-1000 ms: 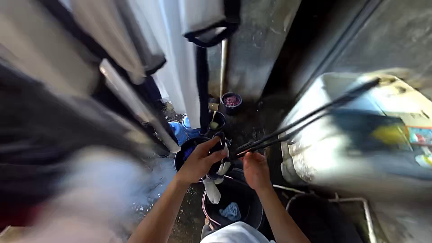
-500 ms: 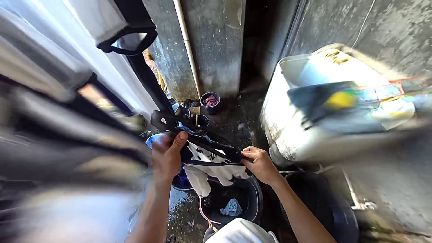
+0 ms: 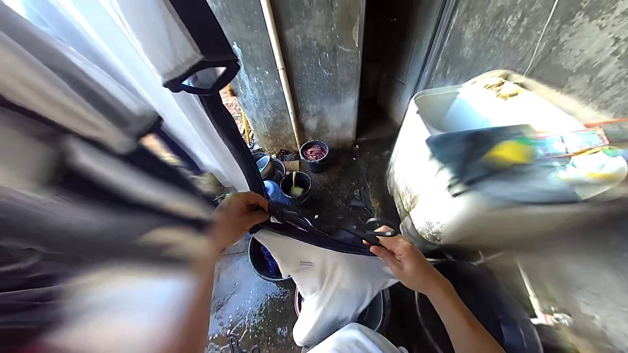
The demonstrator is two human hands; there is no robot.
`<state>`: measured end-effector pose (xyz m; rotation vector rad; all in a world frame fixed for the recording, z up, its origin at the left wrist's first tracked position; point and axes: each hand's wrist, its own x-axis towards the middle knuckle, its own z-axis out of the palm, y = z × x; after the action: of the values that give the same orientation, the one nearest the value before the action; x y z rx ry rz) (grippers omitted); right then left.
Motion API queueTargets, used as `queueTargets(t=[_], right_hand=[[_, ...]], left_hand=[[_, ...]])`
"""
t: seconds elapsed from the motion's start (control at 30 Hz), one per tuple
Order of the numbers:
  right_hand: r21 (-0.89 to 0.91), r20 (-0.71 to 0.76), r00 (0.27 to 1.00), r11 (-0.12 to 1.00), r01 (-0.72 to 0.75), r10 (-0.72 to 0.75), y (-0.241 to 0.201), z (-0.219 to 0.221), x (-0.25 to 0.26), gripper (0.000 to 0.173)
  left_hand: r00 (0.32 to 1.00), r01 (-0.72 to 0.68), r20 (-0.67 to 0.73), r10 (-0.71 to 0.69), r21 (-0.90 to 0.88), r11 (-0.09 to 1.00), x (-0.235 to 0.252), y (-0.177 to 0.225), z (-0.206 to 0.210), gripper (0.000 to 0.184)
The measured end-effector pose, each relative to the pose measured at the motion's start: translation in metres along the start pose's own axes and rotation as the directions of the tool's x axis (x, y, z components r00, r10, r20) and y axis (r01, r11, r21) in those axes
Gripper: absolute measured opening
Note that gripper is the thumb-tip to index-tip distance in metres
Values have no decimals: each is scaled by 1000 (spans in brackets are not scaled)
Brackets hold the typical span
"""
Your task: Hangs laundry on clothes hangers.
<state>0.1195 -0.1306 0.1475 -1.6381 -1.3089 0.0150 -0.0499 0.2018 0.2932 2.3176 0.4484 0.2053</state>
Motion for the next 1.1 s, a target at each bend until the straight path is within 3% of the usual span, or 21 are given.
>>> queueTargets(t=[0.1,0.17,0.2,0.27,0.3,0.33,0.37,0.47,0.57,0.67,0.73,0.77,0.83,0.87,0.93,0.97,1.03,1.1], right_hand=[[-160,124,991,985,69,-49,-14,-5,3,28],[-238,147,988,968,81,-46,-22,-3,11,27],[-258,127,991,963,79,-47,-24,-2,15,27],[-252,18,997,965,71,-68,-25,-4,19,31],[-234,-48,995,970,69,-83,-26,-9,21,32],[-216,-101,990,973,75,-99,-28,-15,22,33],[-200,-126,986,976,83,-110,-30,-21,22,33],[-56,-110,994,998,-1,-5,-38,-42,20,30],[331,-50,959,911,-247,278,-33,-67,19,18],[541,-142,890,787,-297,434,-27,-89,15,18],[504,-184,876,808,-305,446,-30,-102,12,22],[393,-157,888,852,-345,432,-28,-106,10,24],[191,73,878,858,-478,473,-12,-108,3,36],[182,205,829,812,-554,520,0,-102,-3,42],[283,341,702,644,-711,625,20,-84,-19,55],[329,364,674,588,-739,643,25,-77,-25,57],[452,341,692,535,-714,636,27,-73,-30,48],[503,213,731,568,-651,649,22,-76,-30,32]], left_hand=[[998,65,-16,-63,281,957,6,8,-4,10],[1000,10,-13,-7,204,979,6,13,-1,2],[998,-70,12,69,77,995,5,13,1,12],[975,-196,87,206,-117,974,5,12,6,62],[969,-229,88,233,-47,972,5,11,6,84],[964,-254,98,248,58,965,6,9,7,95],[958,-274,123,260,114,955,7,5,9,92],[899,-406,191,394,28,914,16,-17,26,42],[823,-539,57,566,-237,808,18,-27,39,32],[786,-614,-87,612,-225,757,15,-26,39,27],[758,-652,-150,635,-199,731,17,-26,40,27],[741,-671,-175,648,-201,714,18,-24,42,26],[713,-701,-228,663,-207,682,20,-21,44,24],[703,-710,-247,667,-202,674,21,-21,44,23],[702,-709,-265,661,-180,681,24,-23,42,23],[709,-701,-256,657,-162,694,26,-25,40,25],[725,-685,-219,653,-121,719,27,-31,35,29],[733,-678,-176,657,-111,727,22,-39,32,31]])
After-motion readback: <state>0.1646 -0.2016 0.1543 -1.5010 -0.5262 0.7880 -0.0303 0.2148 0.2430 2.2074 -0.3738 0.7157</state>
